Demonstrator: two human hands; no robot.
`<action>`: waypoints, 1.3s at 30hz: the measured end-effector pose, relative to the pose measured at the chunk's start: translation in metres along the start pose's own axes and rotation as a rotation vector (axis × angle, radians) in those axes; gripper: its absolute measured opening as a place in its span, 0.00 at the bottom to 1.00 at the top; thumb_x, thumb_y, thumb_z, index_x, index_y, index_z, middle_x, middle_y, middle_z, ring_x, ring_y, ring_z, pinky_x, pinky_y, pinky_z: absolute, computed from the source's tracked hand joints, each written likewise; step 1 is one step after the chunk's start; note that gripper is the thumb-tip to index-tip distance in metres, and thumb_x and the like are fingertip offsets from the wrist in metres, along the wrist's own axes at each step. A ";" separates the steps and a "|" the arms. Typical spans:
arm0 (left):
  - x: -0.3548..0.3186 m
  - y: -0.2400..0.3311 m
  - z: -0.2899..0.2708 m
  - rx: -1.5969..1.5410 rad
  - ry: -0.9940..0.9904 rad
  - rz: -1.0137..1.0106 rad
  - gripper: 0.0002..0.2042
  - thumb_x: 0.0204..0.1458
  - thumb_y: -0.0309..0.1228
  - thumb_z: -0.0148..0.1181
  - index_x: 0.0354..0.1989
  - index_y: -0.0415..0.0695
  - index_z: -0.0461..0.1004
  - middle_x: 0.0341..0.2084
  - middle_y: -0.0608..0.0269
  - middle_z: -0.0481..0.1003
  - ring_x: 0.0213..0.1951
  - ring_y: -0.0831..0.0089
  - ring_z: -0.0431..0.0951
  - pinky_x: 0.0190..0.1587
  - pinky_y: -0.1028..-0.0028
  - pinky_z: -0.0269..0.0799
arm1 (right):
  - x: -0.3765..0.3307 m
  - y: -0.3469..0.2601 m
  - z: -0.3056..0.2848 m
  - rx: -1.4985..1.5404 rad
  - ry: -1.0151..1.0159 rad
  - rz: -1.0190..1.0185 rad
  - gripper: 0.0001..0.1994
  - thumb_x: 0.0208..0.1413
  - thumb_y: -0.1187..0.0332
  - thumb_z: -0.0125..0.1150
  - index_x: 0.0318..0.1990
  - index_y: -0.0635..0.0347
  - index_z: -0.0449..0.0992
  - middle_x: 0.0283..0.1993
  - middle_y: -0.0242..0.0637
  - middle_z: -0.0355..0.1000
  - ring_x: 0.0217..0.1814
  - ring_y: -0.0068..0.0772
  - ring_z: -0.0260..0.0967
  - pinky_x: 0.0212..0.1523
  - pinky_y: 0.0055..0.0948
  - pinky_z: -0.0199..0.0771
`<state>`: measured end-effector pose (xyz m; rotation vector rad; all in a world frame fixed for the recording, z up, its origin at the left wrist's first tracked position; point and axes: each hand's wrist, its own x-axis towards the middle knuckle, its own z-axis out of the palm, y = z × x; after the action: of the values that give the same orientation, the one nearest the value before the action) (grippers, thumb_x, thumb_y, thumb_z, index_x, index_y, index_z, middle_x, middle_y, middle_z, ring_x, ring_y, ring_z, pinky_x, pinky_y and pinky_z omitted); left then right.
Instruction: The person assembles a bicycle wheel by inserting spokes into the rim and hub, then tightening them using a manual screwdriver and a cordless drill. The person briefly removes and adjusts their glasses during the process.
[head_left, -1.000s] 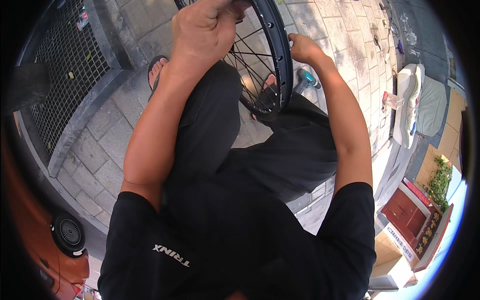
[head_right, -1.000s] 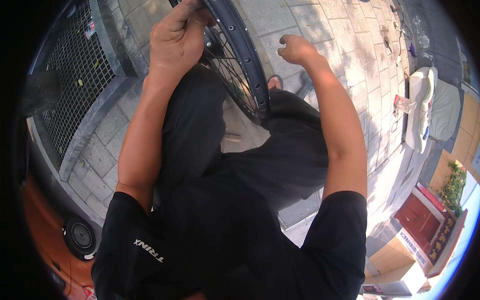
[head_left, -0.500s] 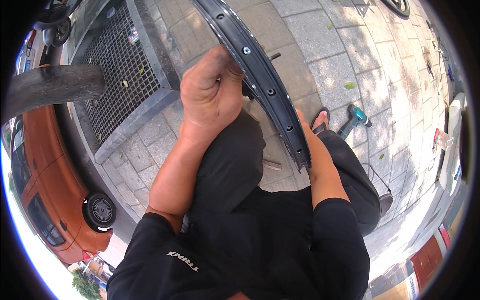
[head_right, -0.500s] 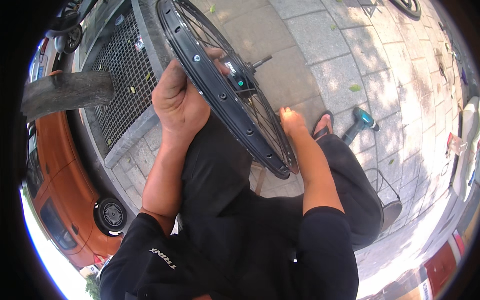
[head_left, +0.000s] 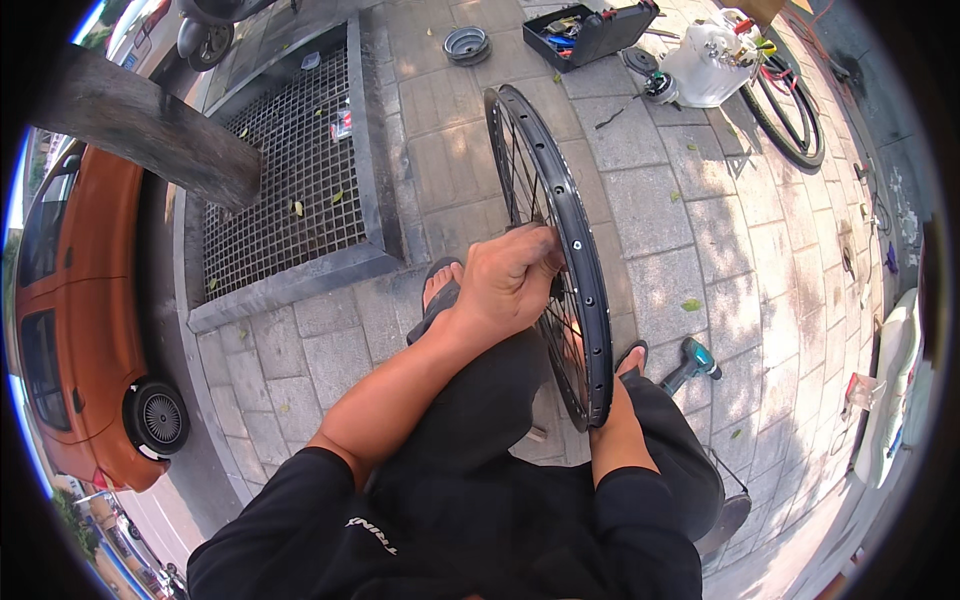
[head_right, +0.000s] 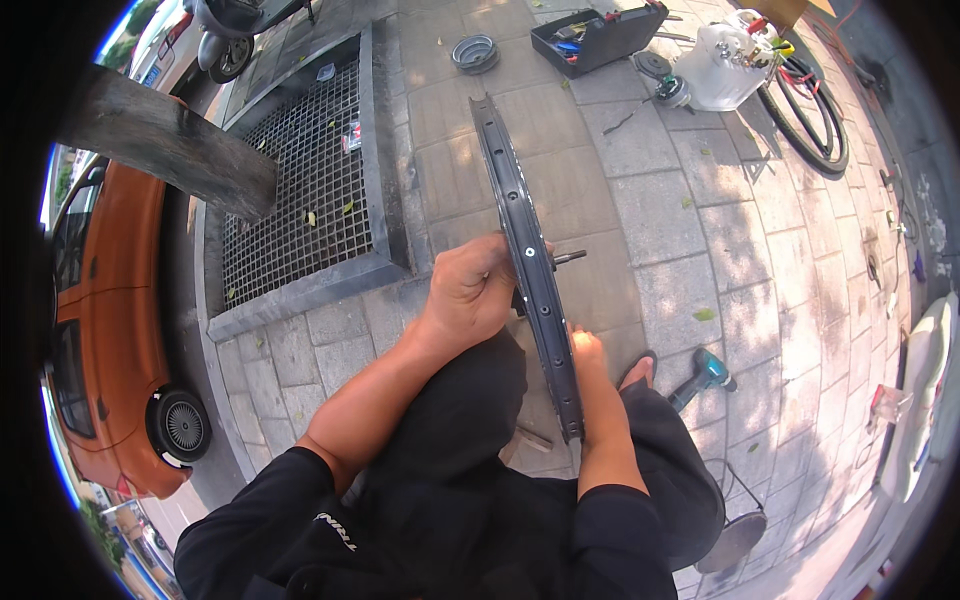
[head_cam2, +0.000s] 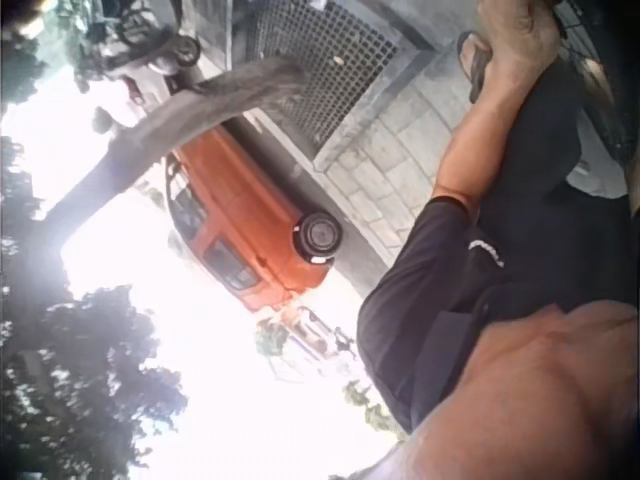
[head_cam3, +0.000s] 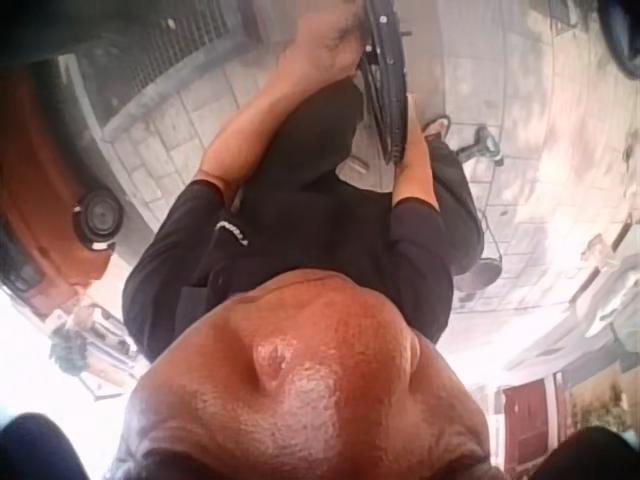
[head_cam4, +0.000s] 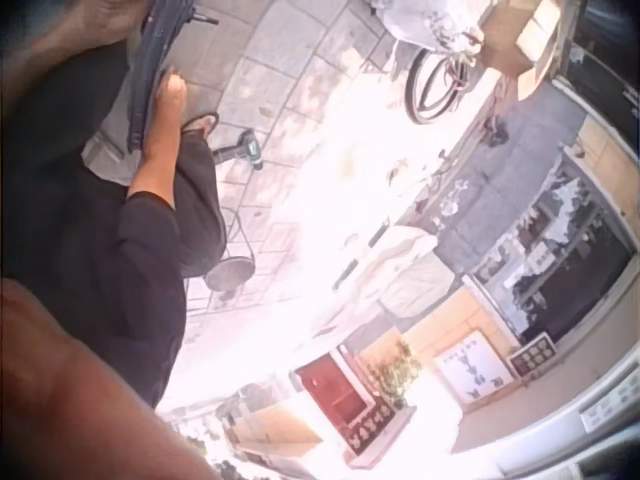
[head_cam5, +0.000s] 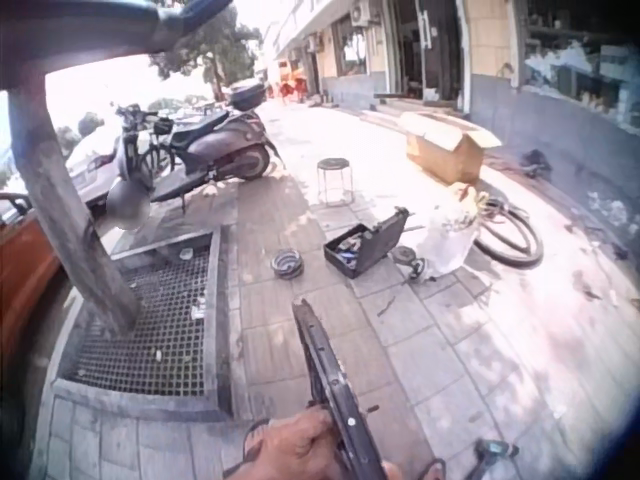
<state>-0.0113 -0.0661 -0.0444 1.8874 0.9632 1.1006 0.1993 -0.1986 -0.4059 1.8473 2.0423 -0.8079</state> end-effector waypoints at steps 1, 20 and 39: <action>0.000 0.001 0.002 -0.005 -0.004 0.007 0.11 0.67 0.17 0.53 0.47 0.37 0.83 0.35 0.57 0.85 0.35 0.71 0.87 0.38 0.73 0.81 | -0.003 -0.001 -0.002 -0.051 -0.098 -0.005 0.30 0.61 0.66 0.61 0.71 0.51 0.63 0.60 0.57 0.71 0.61 0.58 0.75 0.60 0.49 0.79; -0.001 0.017 0.024 -0.018 0.127 0.121 0.12 0.55 0.19 0.59 0.44 0.46 0.82 0.34 0.58 0.85 0.35 0.55 0.86 0.35 0.61 0.82 | -0.222 0.018 -0.517 1.008 1.029 -0.293 0.20 0.66 0.69 0.55 0.62 0.70 0.64 0.37 0.40 0.75 0.30 0.26 0.73 0.30 0.24 0.73; -0.003 0.010 0.019 -0.053 0.150 0.118 0.08 0.57 0.18 0.58 0.43 0.39 0.81 0.32 0.55 0.84 0.35 0.59 0.87 0.38 0.66 0.82 | -0.260 -0.129 -0.507 0.402 1.241 -0.138 0.22 0.60 0.58 0.76 0.53 0.63 0.75 0.46 0.36 0.74 0.46 0.25 0.71 0.50 0.27 0.73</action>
<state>0.0067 -0.0777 -0.0437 1.8588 0.9046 1.3403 0.1964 -0.1299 0.1746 2.9068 2.8131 0.0280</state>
